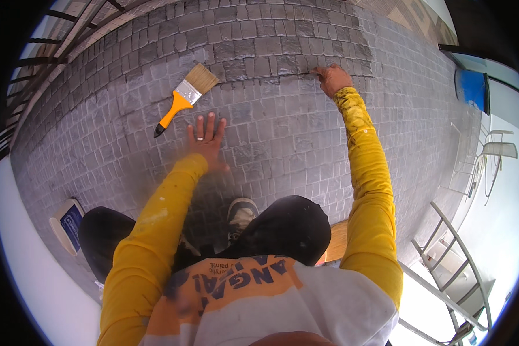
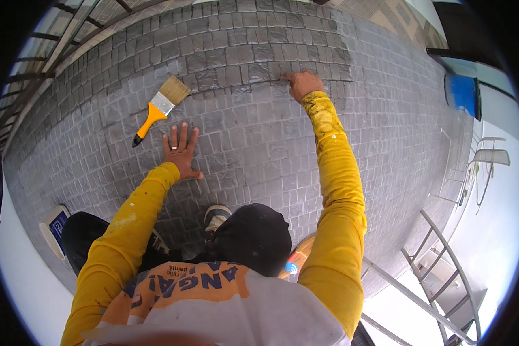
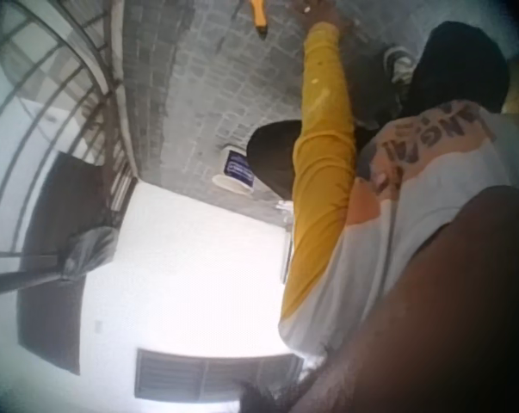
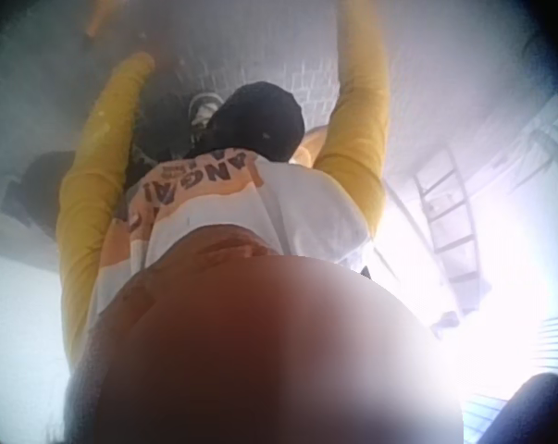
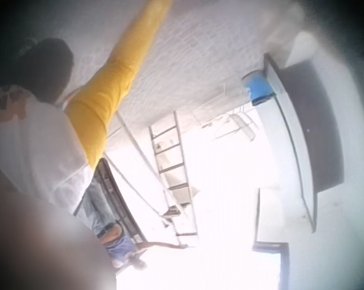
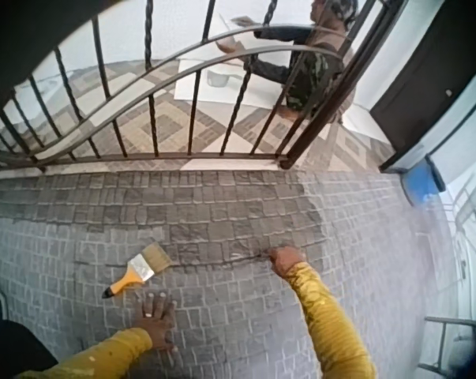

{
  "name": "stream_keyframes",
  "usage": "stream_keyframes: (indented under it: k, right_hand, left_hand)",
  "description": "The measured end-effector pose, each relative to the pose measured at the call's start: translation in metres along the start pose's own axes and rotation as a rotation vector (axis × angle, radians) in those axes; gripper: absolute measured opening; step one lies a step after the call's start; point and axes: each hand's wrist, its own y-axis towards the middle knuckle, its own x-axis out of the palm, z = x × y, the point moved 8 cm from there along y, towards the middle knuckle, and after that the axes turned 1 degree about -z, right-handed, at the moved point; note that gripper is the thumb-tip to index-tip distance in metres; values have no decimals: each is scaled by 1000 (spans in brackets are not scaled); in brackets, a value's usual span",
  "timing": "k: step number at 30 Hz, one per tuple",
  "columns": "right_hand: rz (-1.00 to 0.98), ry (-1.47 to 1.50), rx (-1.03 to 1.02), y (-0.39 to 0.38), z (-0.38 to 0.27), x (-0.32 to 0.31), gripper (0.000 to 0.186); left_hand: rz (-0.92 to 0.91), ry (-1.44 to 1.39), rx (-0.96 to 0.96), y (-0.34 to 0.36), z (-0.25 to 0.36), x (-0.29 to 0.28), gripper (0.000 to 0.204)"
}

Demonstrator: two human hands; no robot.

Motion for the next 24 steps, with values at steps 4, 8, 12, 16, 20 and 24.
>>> stream_keyframes:
  k: [4, 8, 12, 16, 20, 24]
  right_hand:
    - [-26, 60, 5, 7, 5, -4, 35]
    - [-13, 574, 191, 1, 34, 22, 42]
    - [101, 946, 222, -8, 49, 58, 41]
    - [155, 1153, 293, -15, 59, 79, 33]
    - [223, 1097, 311, -17, 61, 76, 37]
    - [217, 1196, 298, -15, 58, 76, 35]
  left_hand:
    - [-20, 7, -13, -2, 1, -2, 143]
    - [-2, 17, -23, -4, 2, -4, 139]
    - [-8, 11, -23, -3, 1, -4, 139]
    - [7, 0, -17, -3, 0, -3, 139]
    - [0, -1, -13, -1, -1, 0, 140]
    - [-12, -14, -2, -2, 0, -1, 143]
